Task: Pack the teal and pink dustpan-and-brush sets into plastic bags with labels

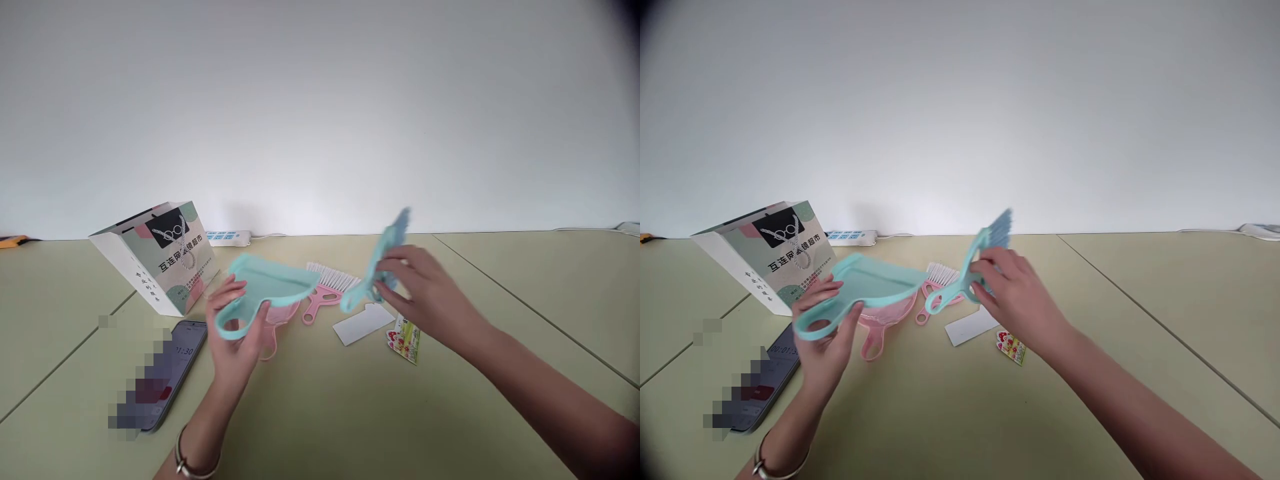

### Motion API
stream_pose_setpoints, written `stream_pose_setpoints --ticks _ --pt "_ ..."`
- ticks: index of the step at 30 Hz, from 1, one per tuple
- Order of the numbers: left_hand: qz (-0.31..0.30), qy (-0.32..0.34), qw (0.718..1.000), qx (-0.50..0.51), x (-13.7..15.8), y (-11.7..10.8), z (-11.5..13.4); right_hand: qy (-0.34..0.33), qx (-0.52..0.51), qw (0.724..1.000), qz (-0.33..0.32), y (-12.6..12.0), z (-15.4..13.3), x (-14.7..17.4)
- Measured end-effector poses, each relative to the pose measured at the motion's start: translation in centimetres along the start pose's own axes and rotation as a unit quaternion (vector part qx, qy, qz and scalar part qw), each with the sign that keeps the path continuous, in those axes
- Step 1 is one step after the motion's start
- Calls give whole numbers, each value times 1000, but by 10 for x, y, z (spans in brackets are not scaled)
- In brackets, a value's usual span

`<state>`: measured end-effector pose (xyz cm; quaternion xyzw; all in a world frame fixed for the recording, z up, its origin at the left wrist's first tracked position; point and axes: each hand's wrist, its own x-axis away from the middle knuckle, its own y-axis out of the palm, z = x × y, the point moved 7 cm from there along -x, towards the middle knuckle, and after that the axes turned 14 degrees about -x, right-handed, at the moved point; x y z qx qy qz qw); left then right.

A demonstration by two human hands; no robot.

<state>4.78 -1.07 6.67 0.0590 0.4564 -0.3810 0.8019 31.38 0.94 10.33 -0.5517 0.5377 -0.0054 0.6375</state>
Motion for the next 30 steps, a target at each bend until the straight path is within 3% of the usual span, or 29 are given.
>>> stream_pose_setpoints --ticks 2,5,8,11,17,22,26,30 --pt "-8 4 999 -54 4 10 -9 3 43 991 -125 44 17 -9" --pt "-69 41 990 -112 20 28 -22 17 83 957 -278 112 34 -9" --pt "-130 42 980 -148 35 41 -39 9 76 945 -318 153 36 -6" --pt "-191 18 967 -167 45 50 -49 6 62 945 -321 170 37 -2" --pt "-248 -25 943 -219 53 55 -52 26 39 960 -276 161 39 18" --pt "-239 4 924 -299 52 47 -49 43 -101 987 -122 122 26 46" --pt "-268 22 915 -300 44 41 -51 106 -211 970 -49 99 29 69" --pt "-140 12 955 -261 18 11 -44 204 -301 931 32 83 44 78"
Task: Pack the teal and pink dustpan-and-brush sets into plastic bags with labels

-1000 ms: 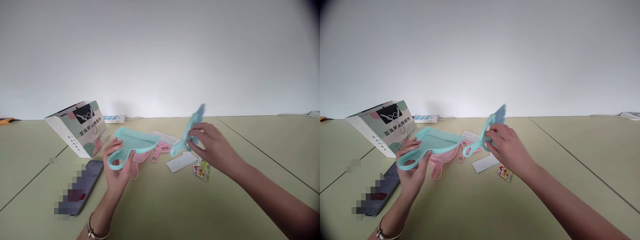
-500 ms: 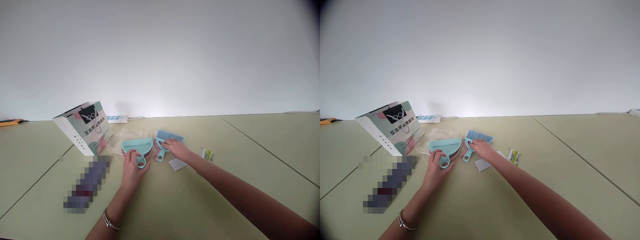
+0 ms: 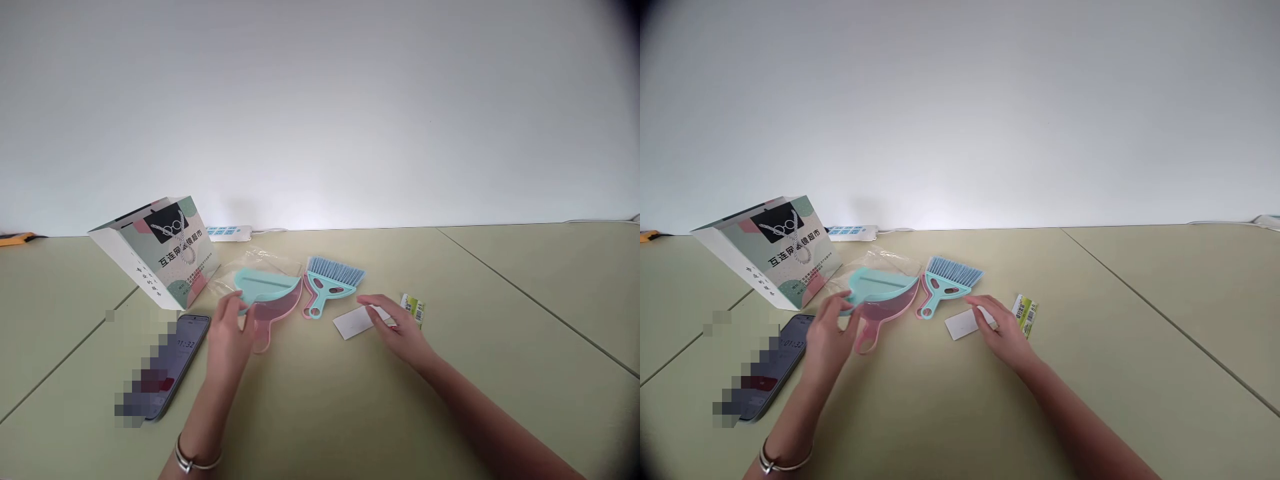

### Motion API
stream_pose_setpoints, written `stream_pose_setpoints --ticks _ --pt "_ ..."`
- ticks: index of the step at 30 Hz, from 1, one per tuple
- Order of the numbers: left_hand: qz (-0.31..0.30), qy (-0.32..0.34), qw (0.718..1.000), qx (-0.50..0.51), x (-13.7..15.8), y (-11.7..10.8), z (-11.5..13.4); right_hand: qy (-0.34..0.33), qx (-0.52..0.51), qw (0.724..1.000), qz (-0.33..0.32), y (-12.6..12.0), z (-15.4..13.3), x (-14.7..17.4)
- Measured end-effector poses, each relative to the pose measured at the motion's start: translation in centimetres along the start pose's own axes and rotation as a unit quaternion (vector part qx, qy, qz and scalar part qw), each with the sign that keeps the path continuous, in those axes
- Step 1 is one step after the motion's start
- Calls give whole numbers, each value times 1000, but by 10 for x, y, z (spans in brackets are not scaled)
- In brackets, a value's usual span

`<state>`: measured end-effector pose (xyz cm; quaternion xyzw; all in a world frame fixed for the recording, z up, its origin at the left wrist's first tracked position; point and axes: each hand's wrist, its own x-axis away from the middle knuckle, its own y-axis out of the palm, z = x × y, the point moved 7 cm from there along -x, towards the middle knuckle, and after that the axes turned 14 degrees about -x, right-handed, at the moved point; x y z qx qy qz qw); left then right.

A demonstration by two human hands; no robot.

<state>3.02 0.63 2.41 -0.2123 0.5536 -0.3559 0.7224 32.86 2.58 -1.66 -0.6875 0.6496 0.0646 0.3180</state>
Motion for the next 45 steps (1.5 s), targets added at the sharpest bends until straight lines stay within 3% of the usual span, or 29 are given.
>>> stream_pose_setpoints --ticks 2,4,7,9,12,14,18,22,26,32,36,39,42,45 --pt "53 -20 995 76 -5 -18 -5 29 -64 995 65 -11 2 -1" --pt "66 -29 980 184 -9 -30 -9 56 -128 982 127 -21 5 0" --pt "52 -25 939 339 -17 -41 -8 88 -199 959 184 -30 9 2" --pt "8 -16 904 427 -25 -41 -2 99 -224 948 203 -34 11 3" --pt "-93 -3 838 537 -39 -33 17 129 -255 939 193 -33 14 2" --pt "-149 7 799 583 -47 -25 33 167 -269 936 151 -25 17 0" --pt "-245 10 752 612 -49 -2 64 251 -309 916 54 -4 19 4" --pt "-310 -23 751 583 -39 25 82 279 -355 890 -65 19 6 13" --pt "-349 -59 735 579 -25 44 92 272 -286 911 -121 29 -2 18" --pt "-393 -139 750 514 6 63 75 256 -280 925 -28 20 9 14" --pt "-443 -149 725 506 23 63 71 234 -266 935 -17 16 9 12" --pt "-439 -153 717 519 24 60 72 224 -260 939 16 11 12 11" --pt "-425 -203 728 499 27 63 68 216 -252 941 65 3 15 10" --pt "-413 -234 738 480 31 68 64 192 -237 950 59 0 12 9"
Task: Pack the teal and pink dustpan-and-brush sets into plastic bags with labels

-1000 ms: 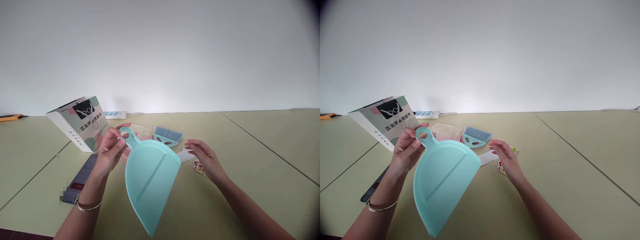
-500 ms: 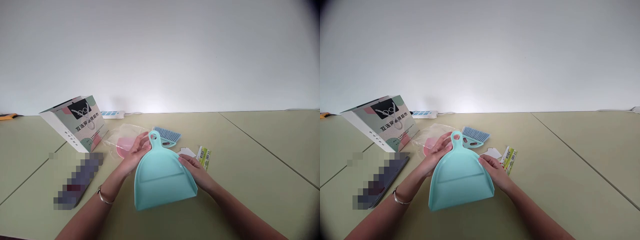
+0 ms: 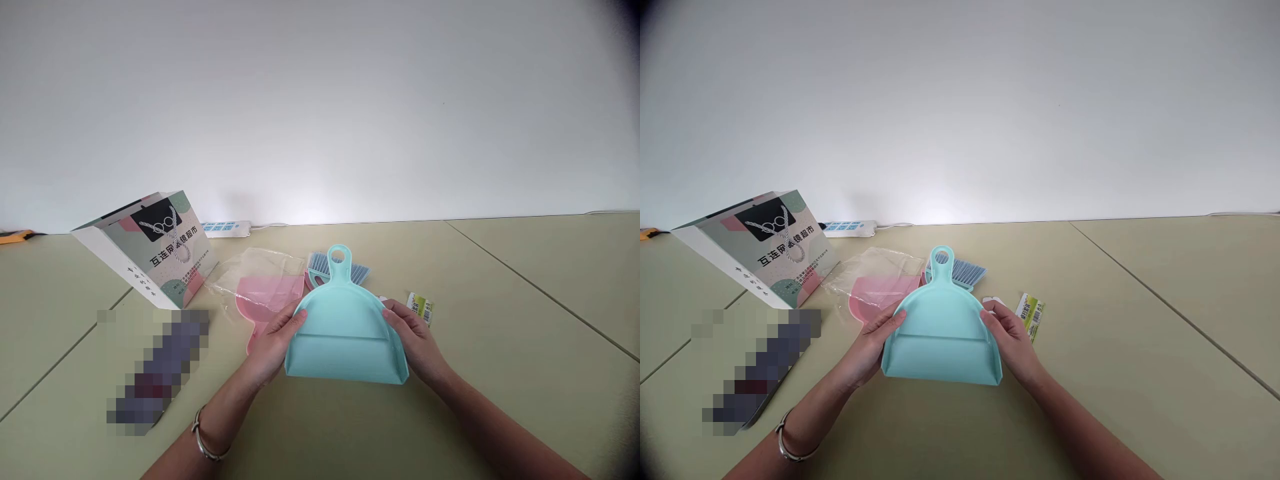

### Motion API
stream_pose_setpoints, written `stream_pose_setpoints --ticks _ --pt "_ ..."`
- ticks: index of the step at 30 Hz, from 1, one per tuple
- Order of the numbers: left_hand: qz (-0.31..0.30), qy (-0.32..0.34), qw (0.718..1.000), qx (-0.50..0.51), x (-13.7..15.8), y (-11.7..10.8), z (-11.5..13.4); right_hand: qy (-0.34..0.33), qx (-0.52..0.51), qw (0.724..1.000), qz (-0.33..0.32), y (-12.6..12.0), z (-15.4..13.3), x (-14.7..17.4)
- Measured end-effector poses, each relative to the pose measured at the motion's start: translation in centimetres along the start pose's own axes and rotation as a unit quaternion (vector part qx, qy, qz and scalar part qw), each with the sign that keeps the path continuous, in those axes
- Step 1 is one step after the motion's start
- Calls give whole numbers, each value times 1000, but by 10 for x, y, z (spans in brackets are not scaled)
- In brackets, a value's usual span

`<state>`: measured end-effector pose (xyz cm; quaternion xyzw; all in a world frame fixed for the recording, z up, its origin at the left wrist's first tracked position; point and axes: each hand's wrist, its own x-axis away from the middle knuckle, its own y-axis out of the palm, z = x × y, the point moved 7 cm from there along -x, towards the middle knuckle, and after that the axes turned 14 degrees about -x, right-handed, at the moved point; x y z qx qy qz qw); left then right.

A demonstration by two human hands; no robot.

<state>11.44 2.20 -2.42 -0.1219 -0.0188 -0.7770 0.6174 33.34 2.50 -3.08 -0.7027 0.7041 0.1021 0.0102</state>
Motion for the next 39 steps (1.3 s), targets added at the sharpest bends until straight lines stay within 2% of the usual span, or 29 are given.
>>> stream_pose_setpoints --ticks 4,6,8,10,13,15,18,21,24,26,29,31,33,35,37,39 --pt "36 1 999 -21 -2 -2 -3 4 39 999 -22 0 0 -2" --pt "38 0 999 -27 -2 -2 -2 8 101 995 -9 -4 3 -8" --pt "32 -4 999 -26 -2 -1 -3 -17 198 980 -21 -3 5 -17" --pt "33 -11 999 -26 -2 -2 -4 -70 308 947 -62 6 9 -28" --pt "37 -19 999 -27 -3 -2 -8 -150 463 866 -119 22 21 -44" --pt "36 -22 999 -30 -4 -2 -9 -173 524 824 -132 30 29 -52" --pt "24 -19 999 -32 -4 -1 -9 -192 544 805 -138 35 35 -57" --pt "21 -21 999 -27 -4 0 -9 -221 537 806 -116 32 28 -54" --pt "34 -31 999 -21 -2 -3 -9 -285 483 827 -45 16 3 -51" --pt "28 -35 999 -8 -1 -2 -8 -333 419 844 40 -7 -21 -50" --pt "8 -31 999 12 0 1 -6 -340 288 864 236 -62 -55 -48" --pt "6 -21 1000 11 0 2 -4 -333 173 857 354 -97 -70 -40" --pt "16 -20 1000 4 -1 0 -3 -337 74 843 412 -116 -80 -29" --pt "33 -25 999 5 -2 -2 -3 -330 15 848 414 -117 -86 -20" --pt "49 -24 998 10 -3 -5 -3 -282 12 886 367 -100 -86 -16" --pt "65 -19 998 18 -4 -8 -4 -212 57 932 288 -68 -80 -12"
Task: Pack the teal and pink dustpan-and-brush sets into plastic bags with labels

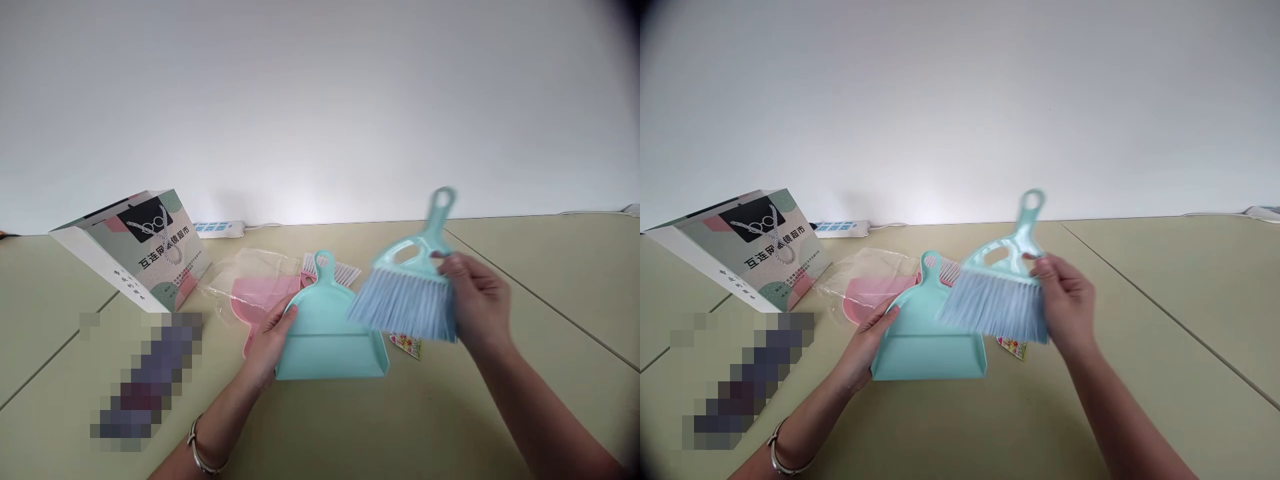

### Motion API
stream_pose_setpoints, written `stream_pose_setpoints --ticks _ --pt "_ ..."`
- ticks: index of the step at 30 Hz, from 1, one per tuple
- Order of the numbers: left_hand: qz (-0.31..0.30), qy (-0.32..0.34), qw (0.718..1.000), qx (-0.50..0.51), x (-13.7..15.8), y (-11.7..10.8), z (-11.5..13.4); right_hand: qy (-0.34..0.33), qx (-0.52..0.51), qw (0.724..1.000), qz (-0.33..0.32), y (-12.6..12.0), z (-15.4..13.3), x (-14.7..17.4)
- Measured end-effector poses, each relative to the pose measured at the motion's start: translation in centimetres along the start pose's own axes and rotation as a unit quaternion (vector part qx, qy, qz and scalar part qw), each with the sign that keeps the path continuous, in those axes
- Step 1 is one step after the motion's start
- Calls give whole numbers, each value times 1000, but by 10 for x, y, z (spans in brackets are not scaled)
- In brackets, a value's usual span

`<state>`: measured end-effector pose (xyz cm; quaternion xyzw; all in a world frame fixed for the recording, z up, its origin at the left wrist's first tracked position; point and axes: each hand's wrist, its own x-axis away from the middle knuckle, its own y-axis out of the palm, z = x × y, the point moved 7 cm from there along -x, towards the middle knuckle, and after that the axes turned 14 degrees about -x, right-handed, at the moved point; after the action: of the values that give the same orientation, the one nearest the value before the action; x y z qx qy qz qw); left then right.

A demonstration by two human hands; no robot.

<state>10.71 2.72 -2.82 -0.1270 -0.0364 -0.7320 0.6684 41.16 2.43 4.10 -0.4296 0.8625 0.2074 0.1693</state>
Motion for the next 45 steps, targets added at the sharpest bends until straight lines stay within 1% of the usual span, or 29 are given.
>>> stream_pose_setpoints --ticks 2,4,5,7,11,15,17,19,21,24,26,28,29,30,31,32,33,34,35,36,37,38,39,40,41,45 --pt "12 -3 1000 14 -2 -3 -2 37 50 991 -117 28 -2 27" --pt "11 -5 999 33 -3 -3 -4 56 81 967 -236 54 -1 55" --pt "7 -2 999 39 -3 -3 -4 61 94 954 -277 63 1 66" --pt "3 9 999 38 -3 -1 -2 69 115 939 -318 73 7 80" --pt "12 15 1000 -1 -1 1 -1 78 138 935 -317 76 16 86" --pt "-13 32 999 -35 2 10 0 50 139 941 -306 80 15 85" --pt "-32 49 997 -41 4 15 2 44 137 948 -284 80 16 84" --pt "-34 62 996 -48 5 18 3 35 132 955 -261 79 18 84" --pt "-30 71 995 -61 6 18 4 15 132 957 -257 79 20 85" --pt "-28 74 994 -72 6 18 4 -47 144 953 -261 81 19 90" --pt "-28 69 995 -69 5 17 4 -121 150 947 -258 83 12 95" --pt "-27 64 995 -65 5 16 4 -209 156 931 -256 86 1 101" --pt "-25 64 996 -62 5 16 4 -241 159 923 -253 86 -3 103" --pt "-23 65 996 -61 5 15 4 -256 161 920 -249 85 -6 103" --pt "-22 66 996 -60 6 15 4 -248 161 924 -244 83 -7 100" --pt "-18 64 996 -61 6 14 4 -212 155 935 -240 80 -4 95" --pt "-12 62 996 -64 6 12 3 -147 140 949 -241 76 2 87" --pt "-6 57 996 -67 6 11 2 -59 117 959 -251 73 12 81" --pt "-3 53 996 -68 6 10 1 46 90 958 -269 71 24 77" --pt "-3 49 996 -69 6 9 0 152 63 943 -289 70 36 77" --pt "-6 45 997 -70 6 9 0 245 39 919 -306 69 46 80" --pt "-8 43 997 -71 6 9 0 312 18 895 -317 69 52 84" --pt "-11 40 996 -75 6 9 1 351 4 879 -322 69 55 87" --pt "-13 38 996 -84 6 8 1 366 -6 873 -321 70 57 89" --pt "-16 34 994 -100 6 8 2 362 -12 876 -318 71 57 90" --pt "-23 28 979 -200 4 5 2 307 10 892 -332 79 56 96"
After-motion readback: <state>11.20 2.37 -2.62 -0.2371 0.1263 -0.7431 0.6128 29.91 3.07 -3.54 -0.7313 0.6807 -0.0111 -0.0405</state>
